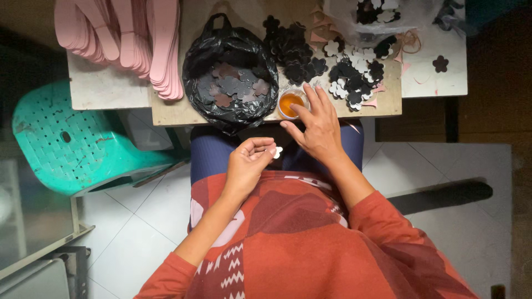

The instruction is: The person repeatedly picks up small flower-shaped foam pieces in white and black, presses them together by hand, and places the assembled pairs on the table. The process is repeated continuously with no tools used.

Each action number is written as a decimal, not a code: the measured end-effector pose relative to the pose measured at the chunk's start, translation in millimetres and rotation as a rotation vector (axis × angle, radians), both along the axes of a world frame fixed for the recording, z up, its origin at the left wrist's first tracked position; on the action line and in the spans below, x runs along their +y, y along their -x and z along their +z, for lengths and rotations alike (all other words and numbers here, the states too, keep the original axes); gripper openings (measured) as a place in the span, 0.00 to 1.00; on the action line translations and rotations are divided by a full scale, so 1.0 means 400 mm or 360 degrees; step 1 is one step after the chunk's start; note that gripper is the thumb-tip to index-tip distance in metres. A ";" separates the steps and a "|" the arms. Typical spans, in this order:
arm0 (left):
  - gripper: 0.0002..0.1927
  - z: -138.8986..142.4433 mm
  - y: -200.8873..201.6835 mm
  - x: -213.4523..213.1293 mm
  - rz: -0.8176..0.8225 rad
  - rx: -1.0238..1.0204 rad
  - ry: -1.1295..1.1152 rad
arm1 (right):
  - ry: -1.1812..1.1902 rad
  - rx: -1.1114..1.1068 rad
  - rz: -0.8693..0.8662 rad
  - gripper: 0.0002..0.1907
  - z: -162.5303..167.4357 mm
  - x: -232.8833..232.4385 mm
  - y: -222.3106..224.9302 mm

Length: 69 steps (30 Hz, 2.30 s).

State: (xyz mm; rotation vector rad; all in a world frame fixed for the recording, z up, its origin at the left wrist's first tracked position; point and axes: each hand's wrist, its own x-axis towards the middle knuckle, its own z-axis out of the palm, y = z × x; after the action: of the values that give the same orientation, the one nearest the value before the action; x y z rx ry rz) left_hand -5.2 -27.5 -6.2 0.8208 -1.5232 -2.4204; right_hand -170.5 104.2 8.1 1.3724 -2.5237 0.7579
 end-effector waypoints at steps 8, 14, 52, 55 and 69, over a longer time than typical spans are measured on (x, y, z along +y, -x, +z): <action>0.24 -0.010 -0.002 -0.010 0.0016 -0.0119 -0.0042 | -0.0098 -0.0003 0.0004 0.24 -0.007 -0.035 0.007; 0.22 -0.023 0.001 -0.015 0.0105 -0.0135 -0.0083 | -0.0001 0.0015 -0.0065 0.23 0.020 -0.010 -0.007; 0.22 -0.035 0.020 -0.006 0.0177 -0.0013 -0.0139 | 0.0115 0.0064 0.0051 0.19 0.007 0.026 -0.027; 0.22 -0.025 0.023 -0.006 0.0177 -0.0048 -0.0128 | 0.0124 0.0065 0.0063 0.17 0.037 0.033 -0.037; 0.24 0.067 0.033 0.015 0.0115 0.0056 -0.0235 | 0.0535 -0.0909 0.0128 0.10 0.212 0.069 -0.139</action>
State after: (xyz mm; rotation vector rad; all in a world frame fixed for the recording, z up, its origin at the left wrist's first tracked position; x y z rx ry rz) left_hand -18.4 -21.7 20.5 0.8397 -1.2924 -2.5035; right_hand -114.8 131.8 93.0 1.2784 -2.5477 1.7087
